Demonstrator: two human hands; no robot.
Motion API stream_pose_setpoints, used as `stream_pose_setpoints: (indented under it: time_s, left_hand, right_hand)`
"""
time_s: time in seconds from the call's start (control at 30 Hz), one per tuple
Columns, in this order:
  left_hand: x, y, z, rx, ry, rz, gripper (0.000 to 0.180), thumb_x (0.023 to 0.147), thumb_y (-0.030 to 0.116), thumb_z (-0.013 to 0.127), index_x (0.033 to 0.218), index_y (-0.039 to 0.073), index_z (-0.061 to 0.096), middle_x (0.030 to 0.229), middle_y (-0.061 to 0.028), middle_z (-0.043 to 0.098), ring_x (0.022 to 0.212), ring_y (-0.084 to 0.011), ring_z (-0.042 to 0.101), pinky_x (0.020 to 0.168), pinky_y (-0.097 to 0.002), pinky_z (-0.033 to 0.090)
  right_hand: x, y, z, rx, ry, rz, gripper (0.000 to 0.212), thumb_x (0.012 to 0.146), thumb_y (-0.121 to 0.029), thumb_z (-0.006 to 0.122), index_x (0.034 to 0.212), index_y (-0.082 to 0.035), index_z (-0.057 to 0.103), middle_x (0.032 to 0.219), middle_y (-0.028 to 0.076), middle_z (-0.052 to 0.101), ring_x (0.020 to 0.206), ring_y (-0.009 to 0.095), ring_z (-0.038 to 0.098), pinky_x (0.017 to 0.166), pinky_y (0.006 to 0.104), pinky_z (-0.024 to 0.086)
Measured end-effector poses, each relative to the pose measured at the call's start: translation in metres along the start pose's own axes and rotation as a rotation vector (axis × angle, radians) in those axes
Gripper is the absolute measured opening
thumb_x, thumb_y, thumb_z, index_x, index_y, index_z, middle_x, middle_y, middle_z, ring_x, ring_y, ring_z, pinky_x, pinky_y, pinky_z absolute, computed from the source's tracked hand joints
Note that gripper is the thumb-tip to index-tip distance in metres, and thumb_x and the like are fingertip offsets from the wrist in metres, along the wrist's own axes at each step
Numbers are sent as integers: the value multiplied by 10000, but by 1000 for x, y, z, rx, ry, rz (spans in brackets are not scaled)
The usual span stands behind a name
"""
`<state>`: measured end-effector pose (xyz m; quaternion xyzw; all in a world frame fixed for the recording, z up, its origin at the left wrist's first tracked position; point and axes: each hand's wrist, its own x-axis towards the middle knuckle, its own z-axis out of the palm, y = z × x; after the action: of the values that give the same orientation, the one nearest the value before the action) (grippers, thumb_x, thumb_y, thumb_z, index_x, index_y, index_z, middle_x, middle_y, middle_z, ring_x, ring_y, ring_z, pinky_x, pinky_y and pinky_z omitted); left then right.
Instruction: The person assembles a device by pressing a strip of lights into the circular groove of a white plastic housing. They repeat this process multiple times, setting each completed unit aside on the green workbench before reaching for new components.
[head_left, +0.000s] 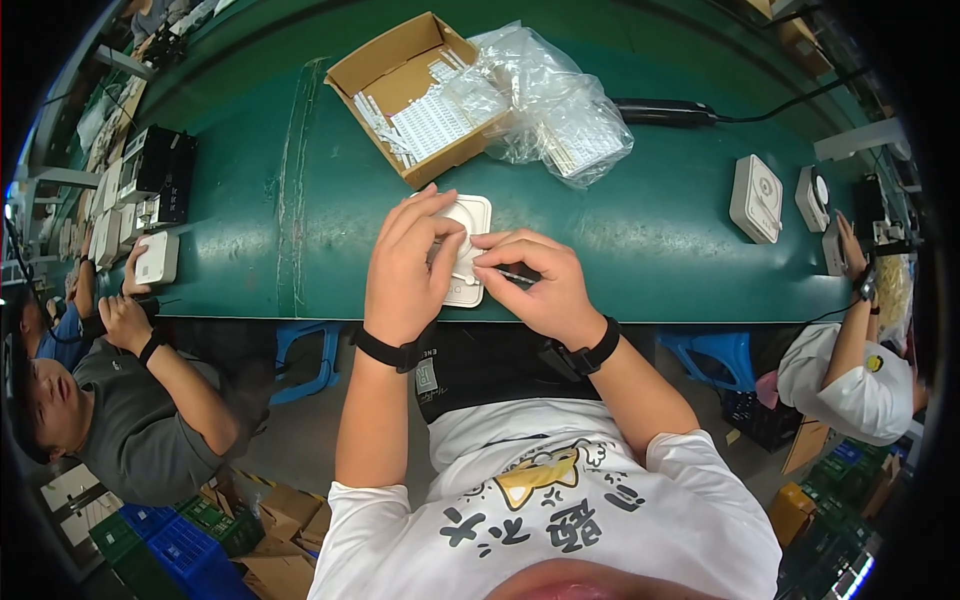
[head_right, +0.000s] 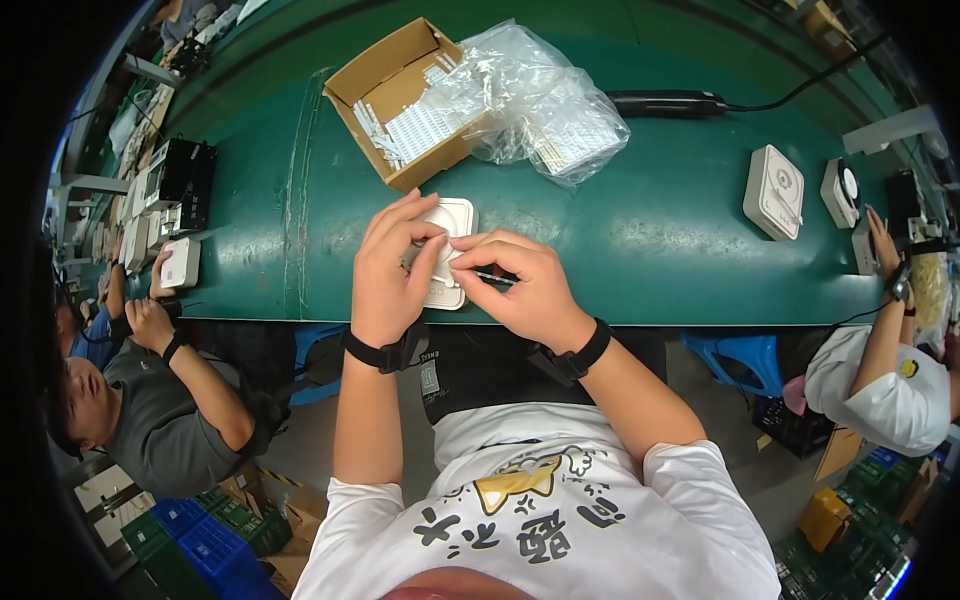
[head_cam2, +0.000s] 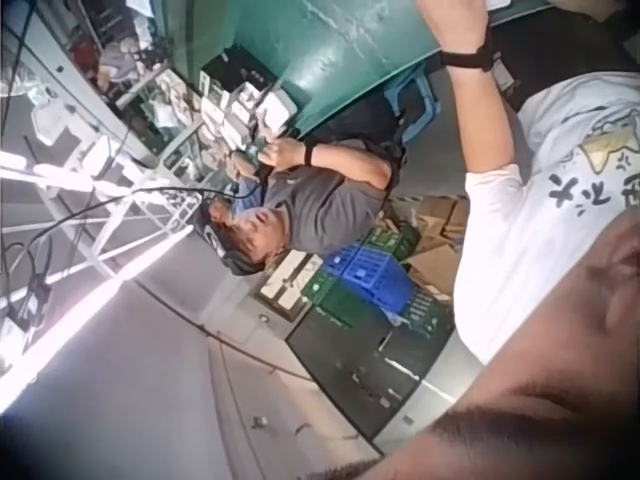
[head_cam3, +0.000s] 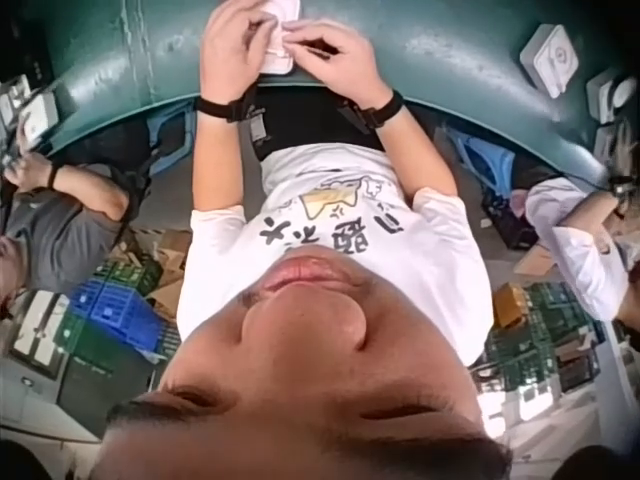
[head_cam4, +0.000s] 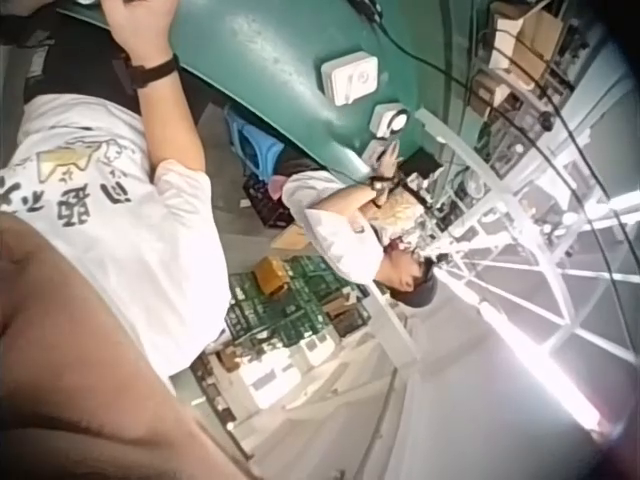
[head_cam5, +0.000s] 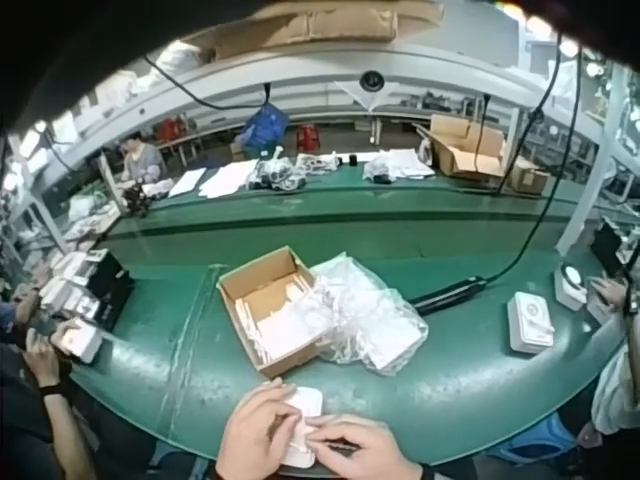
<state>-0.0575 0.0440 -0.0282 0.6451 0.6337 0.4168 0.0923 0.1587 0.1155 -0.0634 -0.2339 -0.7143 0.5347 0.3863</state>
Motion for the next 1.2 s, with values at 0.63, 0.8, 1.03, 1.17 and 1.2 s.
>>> stream_pose_setpoints:
  time_s: [0.63, 0.8, 1.03, 1.17, 1.2]
  left_hand:
    - [-11, 7, 3, -59, 163, -192, 130, 904, 81, 975, 1011, 66, 903, 1524, -207, 812, 1469, -449, 730, 1213, -526, 585]
    - [-11, 7, 3, -51, 137, -155, 123, 894, 76, 961, 1005, 73, 907, 1544, -211, 799, 1462, -443, 720, 1216, -523, 578]
    - [-12, 6, 8, -130, 124, -276, 139, 899, 95, 939, 1032, 95, 902, 1658, -206, 721, 1497, -426, 661, 1253, -518, 535]
    - [-12, 3, 9, -166, 120, -293, 151, 903, 104, 938, 1049, 102, 897, 1709, -198, 683, 1522, -421, 635, 1275, -516, 511]
    - [-12, 3, 10, -182, 118, -295, 155, 905, 106, 939, 1053, 103, 895, 1721, -195, 673, 1531, -421, 629, 1282, -516, 504]
  right_hand:
    - [20, -30, -31, -220, 58, 77, 189, 1043, -23, 908, 1232, -17, 909, 1165, 106, 881, 1043, 149, 826, 930, 311, 646]
    - [31, -29, -34, -118, 25, 247, 194, 1055, -76, 921, 1236, -5, 914, 1087, 76, 885, 987, 117, 801, 885, 298, 633]
    - [45, -42, -33, -225, -54, 279, 170, 1052, -70, 918, 1217, -27, 921, 1029, 56, 884, 928, 113, 788, 818, 297, 620]
    - [55, -41, -35, -374, -151, 143, 185, 1032, -67, 919, 1216, -56, 927, 1017, 67, 867, 883, 154, 784, 790, 325, 619]
    - [58, -40, -34, -430, -172, 64, 186, 1023, -73, 923, 1208, -61, 928, 1007, 74, 851, 878, 183, 778, 790, 342, 618]
